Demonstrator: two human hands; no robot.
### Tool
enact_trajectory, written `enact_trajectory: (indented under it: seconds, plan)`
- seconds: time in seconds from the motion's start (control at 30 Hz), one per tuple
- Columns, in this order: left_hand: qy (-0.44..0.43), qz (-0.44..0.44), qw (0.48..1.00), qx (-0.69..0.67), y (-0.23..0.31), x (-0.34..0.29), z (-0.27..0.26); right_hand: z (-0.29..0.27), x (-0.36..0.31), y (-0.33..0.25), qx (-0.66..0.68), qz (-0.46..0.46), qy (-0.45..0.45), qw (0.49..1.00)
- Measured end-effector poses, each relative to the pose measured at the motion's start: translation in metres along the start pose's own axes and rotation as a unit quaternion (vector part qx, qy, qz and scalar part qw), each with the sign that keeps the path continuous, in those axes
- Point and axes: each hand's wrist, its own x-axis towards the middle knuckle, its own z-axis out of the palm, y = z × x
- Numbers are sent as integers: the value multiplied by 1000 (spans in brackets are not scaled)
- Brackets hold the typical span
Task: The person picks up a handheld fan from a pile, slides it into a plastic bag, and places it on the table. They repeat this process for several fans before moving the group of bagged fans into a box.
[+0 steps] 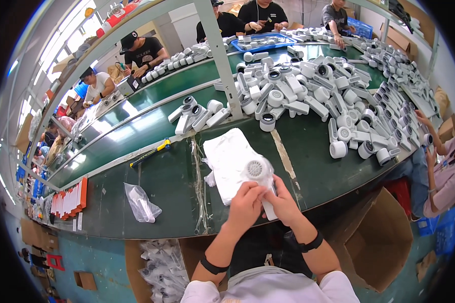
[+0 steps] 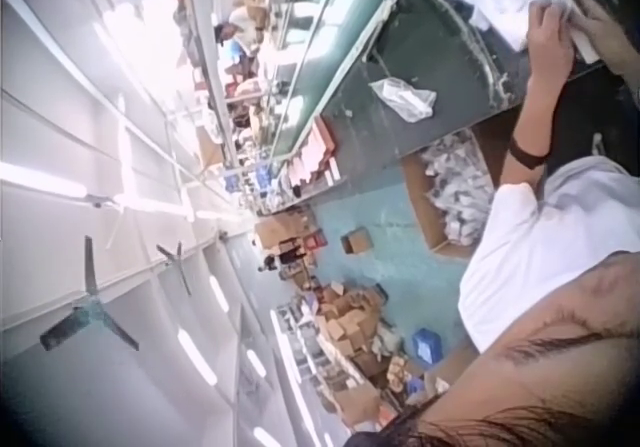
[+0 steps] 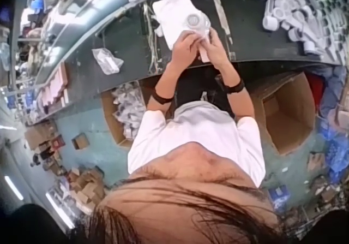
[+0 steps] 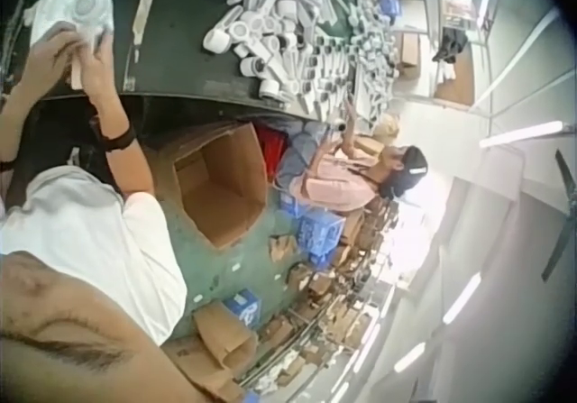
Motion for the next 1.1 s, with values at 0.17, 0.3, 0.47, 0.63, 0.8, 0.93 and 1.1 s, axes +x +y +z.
enact_trajectory:
  seconds: [0.17,0.3,0.47,0.63,0.8,0.93,1.1]
  plan:
    - [-46,5,996,-80,7,-17,8,-2,19,16,28,-179,75,981]
    - [-108,-154,952,-241,9,-22,-12,7,8,12,46,-173,77,981]
    - [82,-435,727,-524,-2,-27,-3,32,2,23,29,-210,107,971]
    - [33,-394,762,-513,-1,-34,-6,34,4,13,-348,-417,195,817]
    - [174,-453,709,-513,-19,-27,-46,31,4,19,-384,-418,159,808]
    - [262,-418,727,-478,-40,-40,-82,39,-8,40,-398,-420,33,815]
    - [344,-352,869,-55,-92,-82,-137,25,-11,52,-390,-293,-68,870]
